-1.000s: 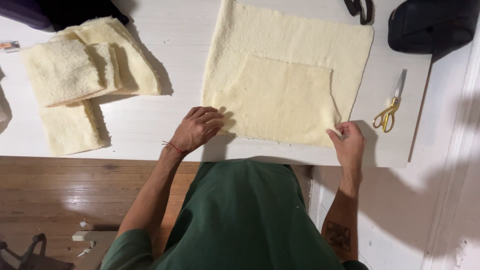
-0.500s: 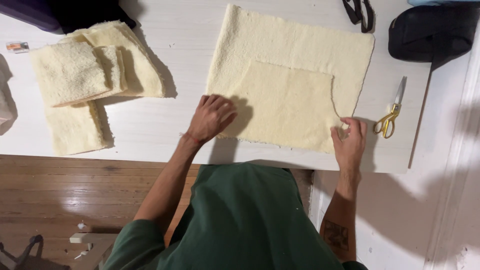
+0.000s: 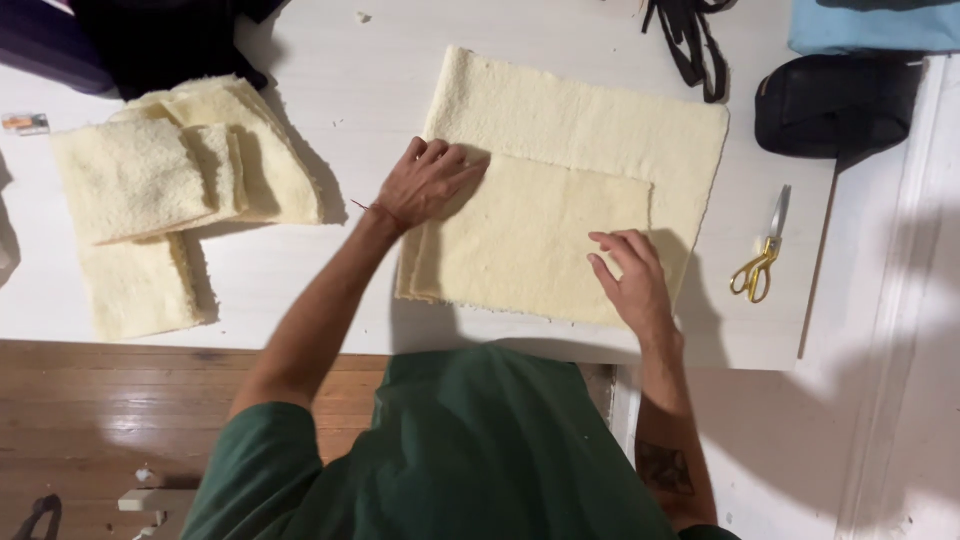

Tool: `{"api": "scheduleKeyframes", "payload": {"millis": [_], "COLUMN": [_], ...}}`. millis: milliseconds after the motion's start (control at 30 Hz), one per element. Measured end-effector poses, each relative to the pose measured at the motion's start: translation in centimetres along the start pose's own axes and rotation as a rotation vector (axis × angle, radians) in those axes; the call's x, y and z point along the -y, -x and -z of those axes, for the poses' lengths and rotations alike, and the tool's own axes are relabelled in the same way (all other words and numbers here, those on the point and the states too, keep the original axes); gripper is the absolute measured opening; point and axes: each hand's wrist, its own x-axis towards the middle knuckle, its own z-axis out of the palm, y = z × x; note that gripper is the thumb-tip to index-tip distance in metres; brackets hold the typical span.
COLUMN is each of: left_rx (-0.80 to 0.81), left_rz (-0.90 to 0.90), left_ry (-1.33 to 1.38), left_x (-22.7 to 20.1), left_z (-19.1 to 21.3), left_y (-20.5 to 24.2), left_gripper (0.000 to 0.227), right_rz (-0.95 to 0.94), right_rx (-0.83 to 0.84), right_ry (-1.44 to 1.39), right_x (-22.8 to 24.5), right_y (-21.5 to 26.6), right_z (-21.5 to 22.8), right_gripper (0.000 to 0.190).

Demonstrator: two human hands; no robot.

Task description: Arranging and cutting pieces of cream-colored fuzzy fabric for a garment on a workshop table.

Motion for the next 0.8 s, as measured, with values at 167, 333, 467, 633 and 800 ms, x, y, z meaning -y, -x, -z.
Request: {"api": "scheduleKeyframes", "payload": {"millis": [167,333,467,633,800], "left_rx": [0.106,0.249,0.234,0.291,0.083], "left_rz": [-0.268,-0.411,-0.415,-0.411,-0.438], "left_ry": [-0.104,-0.034,0.054,0.059,0.030], "left_x": [4.0,6.4,7.2,7.4,7.1], "left_z": [1.3,1.2,1.6,1.0,2.5], "left_y": [-2.4,-4.8,-5.4,-5.6,-6.2], "left_gripper": [0.058,0.040,0.035,0.042,0.030], "right_rz": [-0.070,-0.065,-0.129,-0.133,-0.109], "right_rx": [-0.004,0.002,-0.004,-0.013,-0.030], "right_ry": [-0.088,-0.056,-0.078,-0.085,-0.105], "right_x": [-0.6,-0.6,-1.0,-1.2,-1.0], "right_y": [-0.4,-0.4,0.1,0.6,0.9], "right_z": [-0.8,-0.3,-0.5,-1.1,-1.1], "right_gripper": [0.030,0.030,0.027,0.028,0.028]}}
